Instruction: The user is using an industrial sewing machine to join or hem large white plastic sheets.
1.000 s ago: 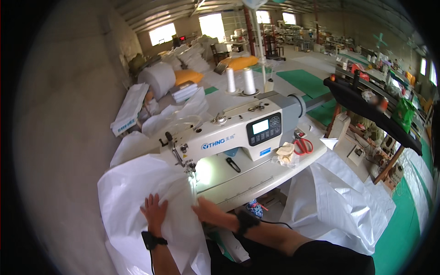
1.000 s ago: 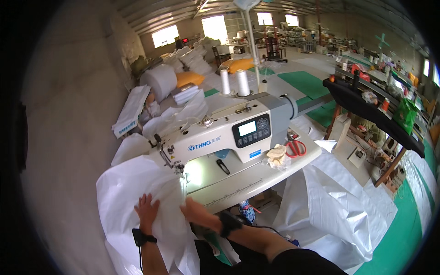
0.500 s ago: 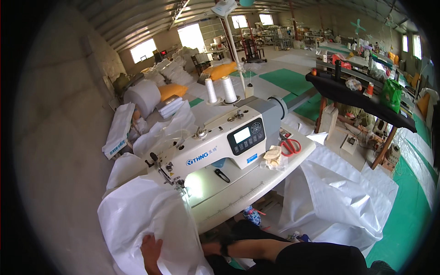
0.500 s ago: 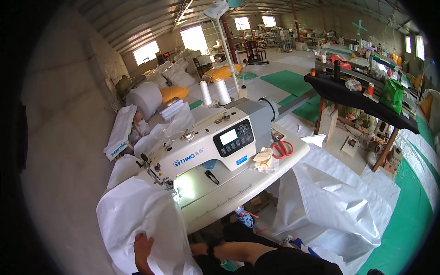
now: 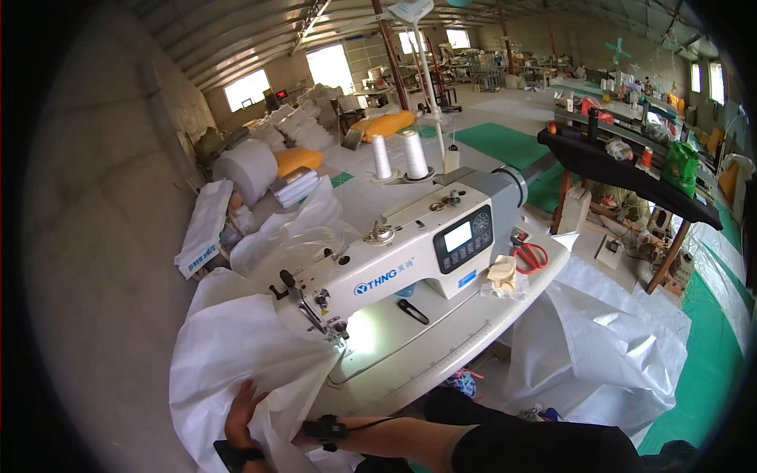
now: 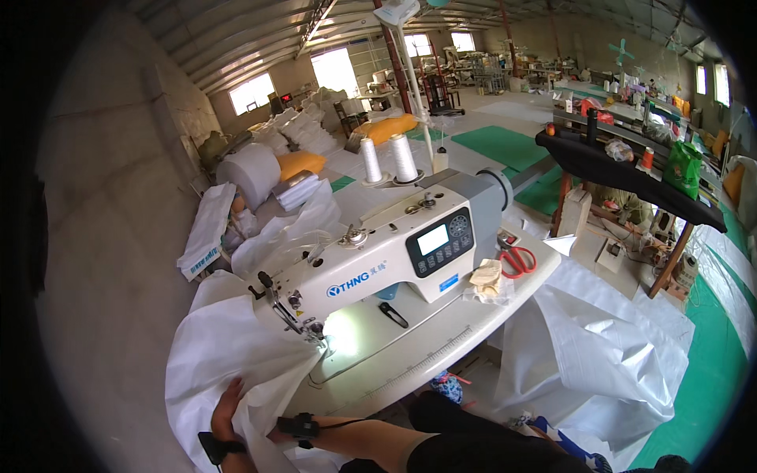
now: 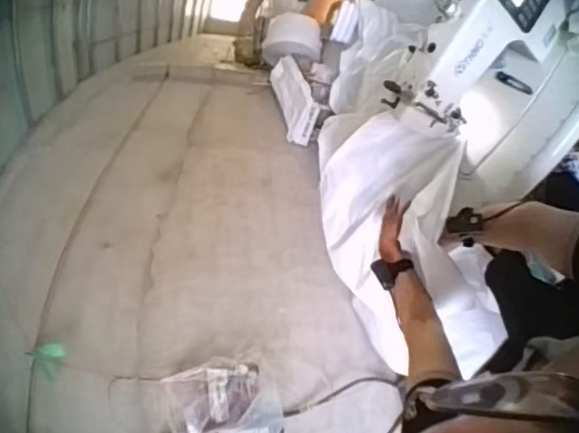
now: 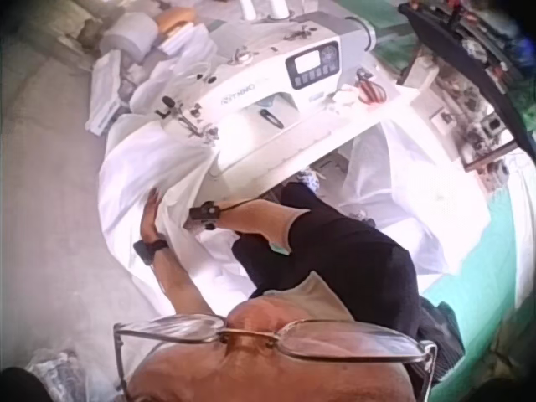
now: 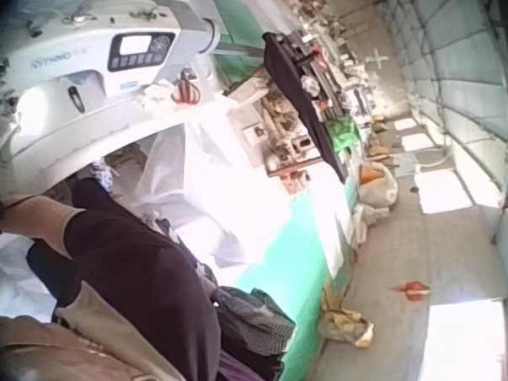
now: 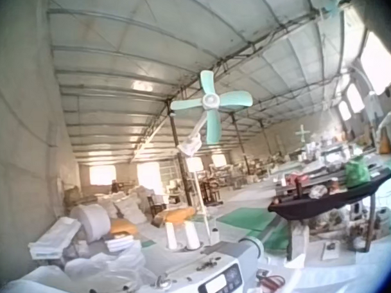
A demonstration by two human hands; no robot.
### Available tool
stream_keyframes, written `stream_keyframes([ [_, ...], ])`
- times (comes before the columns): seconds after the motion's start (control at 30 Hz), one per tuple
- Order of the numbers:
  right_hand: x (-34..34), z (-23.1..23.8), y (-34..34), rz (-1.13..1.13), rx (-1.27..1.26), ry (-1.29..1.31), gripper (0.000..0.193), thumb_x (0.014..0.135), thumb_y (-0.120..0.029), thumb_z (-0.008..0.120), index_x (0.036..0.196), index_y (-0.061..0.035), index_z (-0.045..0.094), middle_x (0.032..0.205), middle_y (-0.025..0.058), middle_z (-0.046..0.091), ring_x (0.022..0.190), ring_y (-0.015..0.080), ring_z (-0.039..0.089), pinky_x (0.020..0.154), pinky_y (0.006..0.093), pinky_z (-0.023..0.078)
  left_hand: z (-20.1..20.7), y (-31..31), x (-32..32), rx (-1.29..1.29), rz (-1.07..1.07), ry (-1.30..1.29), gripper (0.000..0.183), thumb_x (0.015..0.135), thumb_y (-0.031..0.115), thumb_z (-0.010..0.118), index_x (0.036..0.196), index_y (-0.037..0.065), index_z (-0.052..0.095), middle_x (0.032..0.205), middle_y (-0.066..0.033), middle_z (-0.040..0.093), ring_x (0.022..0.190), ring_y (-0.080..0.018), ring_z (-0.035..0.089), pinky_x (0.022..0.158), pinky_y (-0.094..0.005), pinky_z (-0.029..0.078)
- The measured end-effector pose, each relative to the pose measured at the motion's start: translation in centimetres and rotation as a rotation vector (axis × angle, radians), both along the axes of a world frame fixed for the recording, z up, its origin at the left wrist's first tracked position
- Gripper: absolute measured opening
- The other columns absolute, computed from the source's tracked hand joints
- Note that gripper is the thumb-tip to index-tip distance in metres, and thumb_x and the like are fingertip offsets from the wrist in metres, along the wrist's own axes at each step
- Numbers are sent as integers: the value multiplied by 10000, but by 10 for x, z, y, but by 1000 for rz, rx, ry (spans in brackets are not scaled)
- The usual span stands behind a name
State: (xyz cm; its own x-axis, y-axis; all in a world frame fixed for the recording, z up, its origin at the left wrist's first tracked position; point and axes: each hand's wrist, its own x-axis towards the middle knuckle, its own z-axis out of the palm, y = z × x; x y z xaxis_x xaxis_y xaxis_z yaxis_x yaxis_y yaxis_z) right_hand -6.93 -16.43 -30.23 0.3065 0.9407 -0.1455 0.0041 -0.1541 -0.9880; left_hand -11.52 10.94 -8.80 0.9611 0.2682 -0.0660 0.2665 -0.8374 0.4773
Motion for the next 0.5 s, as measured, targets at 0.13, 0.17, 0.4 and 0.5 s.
stream_keyframes([
  [0.13, -1, 12, 17, -21, 11, 20, 400, 885, -296, 571, 1191, -39, 559, 1170, 142, 599, 994, 199, 604, 850, 328, 466, -1, -3, 16, -139, 31, -100, 494, 853, 342, 555, 1276, 87, 531, 1434, -94, 370, 1326, -258, 329, 1095, -499, 156],
  [0.17, -2, 14, 15, -20, 8, 39, 399, 886, -297, 571, 1190, -39, 559, 1168, 141, 599, 994, 198, 604, 850, 327, 466, -3, -4, 18, -142, 28, -100, 494, 853, 342, 555, 1276, 87, 531, 1434, -94, 370, 1326, -258, 329, 1095, -499, 156],
  [0.4, -7, 42, -52, -60, -76, 208, 393, 890, -300, 567, 1181, -35, 564, 1160, 134, 602, 990, 193, 603, 851, 325, 465, -39, 25, 2, -502, 216, -344, 442, 847, 263, 592, 1234, 51, 565, 1304, -153, 515, 1258, -275, 428, 1091, -379, 227],
  [0.5, -23, 62, -74, -79, -81, 301, 391, 892, -301, 565, 1178, -34, 566, 1156, 132, 604, 988, 191, 603, 852, 324, 464, -54, 31, -6, -330, 222, -426, 400, 843, 277, 602, 1166, 41, 606, 1256, -156, 551, 1217, -308, 463, 1059, -401, 292],
])
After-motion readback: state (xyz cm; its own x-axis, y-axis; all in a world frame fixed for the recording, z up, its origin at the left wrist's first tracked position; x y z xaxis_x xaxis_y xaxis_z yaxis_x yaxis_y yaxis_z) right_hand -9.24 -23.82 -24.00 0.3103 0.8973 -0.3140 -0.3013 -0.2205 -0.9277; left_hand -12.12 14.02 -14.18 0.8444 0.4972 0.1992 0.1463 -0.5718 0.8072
